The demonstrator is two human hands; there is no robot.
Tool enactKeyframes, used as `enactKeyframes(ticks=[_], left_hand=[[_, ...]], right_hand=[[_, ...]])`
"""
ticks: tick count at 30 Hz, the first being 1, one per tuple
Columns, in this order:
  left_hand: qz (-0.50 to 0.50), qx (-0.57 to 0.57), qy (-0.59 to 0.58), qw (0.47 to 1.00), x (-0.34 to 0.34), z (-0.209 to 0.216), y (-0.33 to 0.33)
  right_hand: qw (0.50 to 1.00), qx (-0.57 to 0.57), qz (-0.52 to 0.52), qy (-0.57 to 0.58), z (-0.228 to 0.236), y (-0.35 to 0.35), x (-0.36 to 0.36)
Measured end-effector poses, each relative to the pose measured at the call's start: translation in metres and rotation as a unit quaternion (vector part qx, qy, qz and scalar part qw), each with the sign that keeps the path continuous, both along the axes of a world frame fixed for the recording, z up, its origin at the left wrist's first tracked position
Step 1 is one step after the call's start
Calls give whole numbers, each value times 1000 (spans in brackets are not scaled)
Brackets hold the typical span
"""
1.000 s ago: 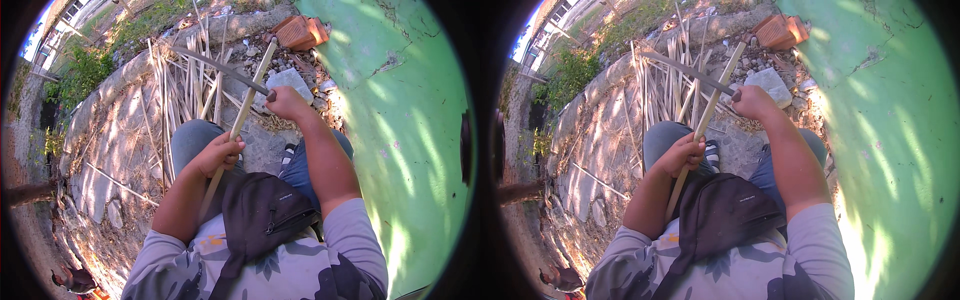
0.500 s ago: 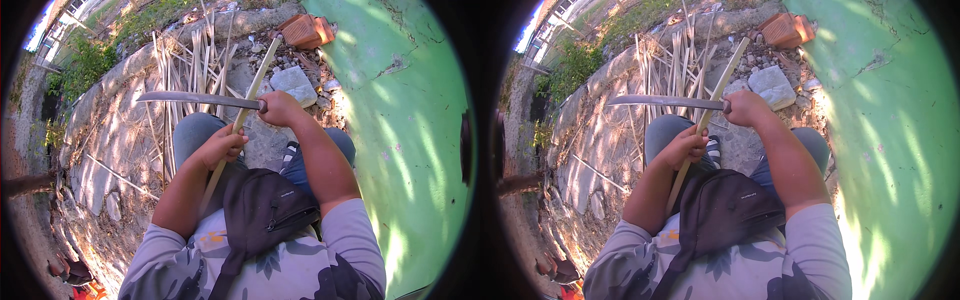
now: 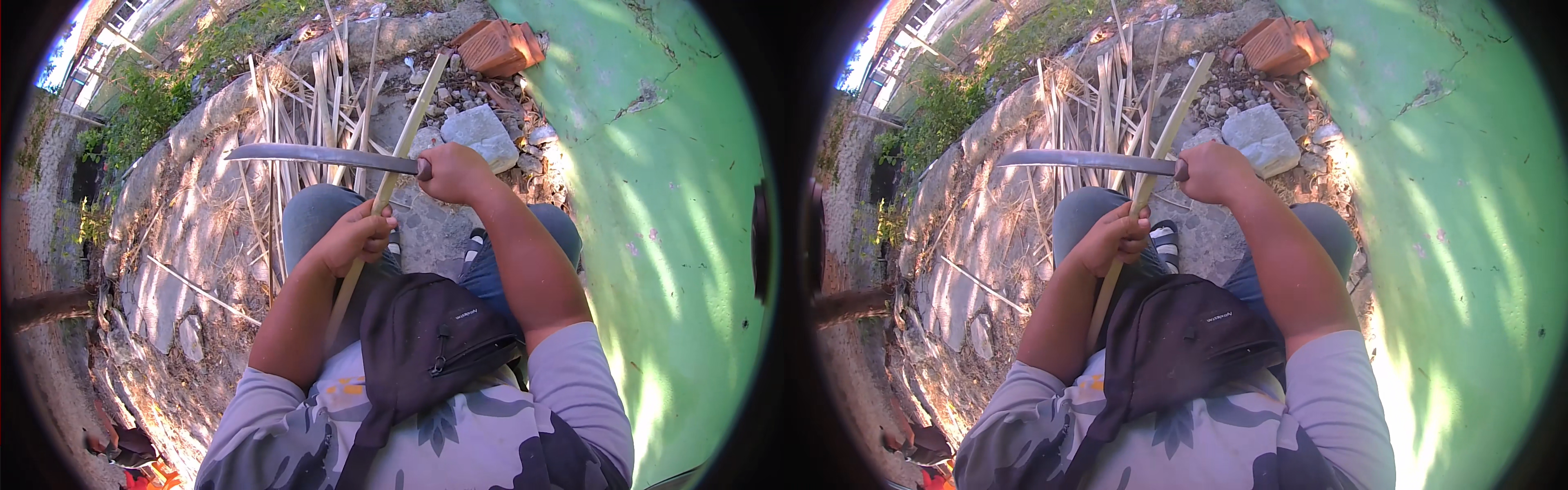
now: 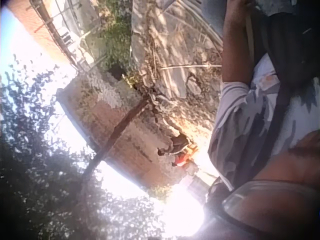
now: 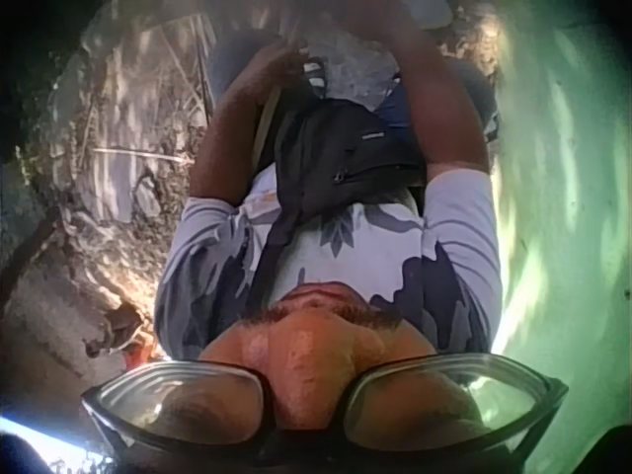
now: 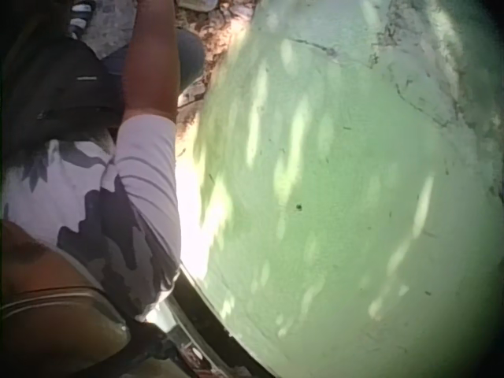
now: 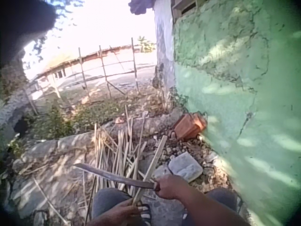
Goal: The person uses a blade to shave bark or layers from a bamboo stick while holding it over a pile of shavings on the ground.
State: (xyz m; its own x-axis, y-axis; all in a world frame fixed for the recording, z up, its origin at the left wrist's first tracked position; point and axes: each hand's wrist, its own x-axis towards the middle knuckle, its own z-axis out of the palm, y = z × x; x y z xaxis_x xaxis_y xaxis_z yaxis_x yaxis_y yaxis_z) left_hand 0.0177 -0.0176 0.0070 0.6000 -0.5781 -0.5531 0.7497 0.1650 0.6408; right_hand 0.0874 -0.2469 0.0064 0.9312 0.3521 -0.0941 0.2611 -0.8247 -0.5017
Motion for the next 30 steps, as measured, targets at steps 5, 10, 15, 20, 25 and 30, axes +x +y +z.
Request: enactKeyframes(ticks=[5, 10, 15, 20, 25, 30], left_hand=[[8, -9, 3, 1000, 0, 1, 3], [-7, -6, -14, 1000, 3, -3, -3], [13, -27, 13, 999, 1, 0, 2], [18, -35, 20, 999, 2, 3, 2], [-17, -14, -8, 1000, -1, -2, -1], [-24, -25, -5, 999, 1, -3, 2]], right_hand=[[997, -57, 51, -27, 17, 14, -14], [999, 40, -22, -16, -31, -21, 18], [996, 84, -29, -26, -16, -15, 12], [996, 51, 72, -27, -9, 3, -2], [1000, 11, 18, 8, -17, -15, 14], [981, 155, -103, 49, -32, -20, 22]])
